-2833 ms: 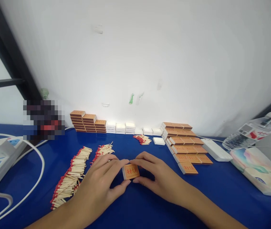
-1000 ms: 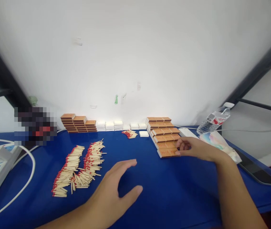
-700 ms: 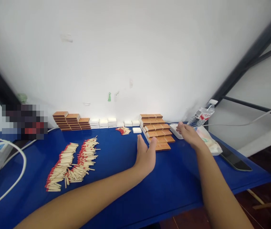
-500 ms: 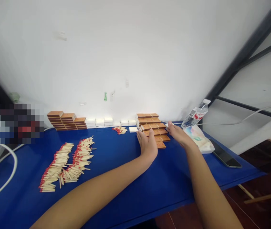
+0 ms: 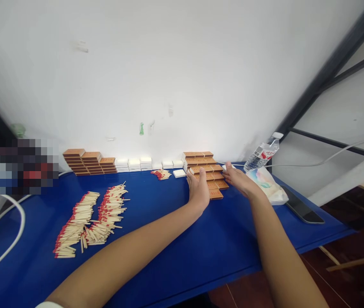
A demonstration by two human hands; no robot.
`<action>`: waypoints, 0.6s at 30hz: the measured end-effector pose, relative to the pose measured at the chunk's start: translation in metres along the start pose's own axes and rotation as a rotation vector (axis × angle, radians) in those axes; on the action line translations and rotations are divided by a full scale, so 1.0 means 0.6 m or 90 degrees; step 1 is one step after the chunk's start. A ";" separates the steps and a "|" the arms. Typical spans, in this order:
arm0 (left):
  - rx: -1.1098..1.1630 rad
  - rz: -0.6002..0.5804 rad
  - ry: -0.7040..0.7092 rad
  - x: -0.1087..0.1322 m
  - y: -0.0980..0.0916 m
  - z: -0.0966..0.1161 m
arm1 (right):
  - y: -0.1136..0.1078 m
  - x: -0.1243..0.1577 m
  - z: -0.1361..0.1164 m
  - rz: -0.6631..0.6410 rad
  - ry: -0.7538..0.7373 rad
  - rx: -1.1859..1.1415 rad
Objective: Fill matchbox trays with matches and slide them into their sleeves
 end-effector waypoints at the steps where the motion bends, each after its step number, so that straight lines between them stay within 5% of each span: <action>1: -0.002 0.007 0.000 -0.002 -0.001 0.000 | -0.002 -0.002 0.001 0.008 -0.005 0.005; 12: -0.007 0.057 -0.045 -0.015 -0.007 -0.001 | 0.005 -0.009 0.000 0.010 -0.018 0.030; 18: 0.012 0.002 -0.061 -0.028 -0.001 -0.007 | 0.012 0.000 -0.010 0.004 -0.019 0.033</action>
Point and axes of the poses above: each hand's wrist, its own x-axis away from the middle knuckle, its own y-axis out of the palm, z = x × y, the point moved 8 cm from there along -x, towards the middle knuckle, and after that the axes turned 2 degrees about y, right-handed, at the moved point
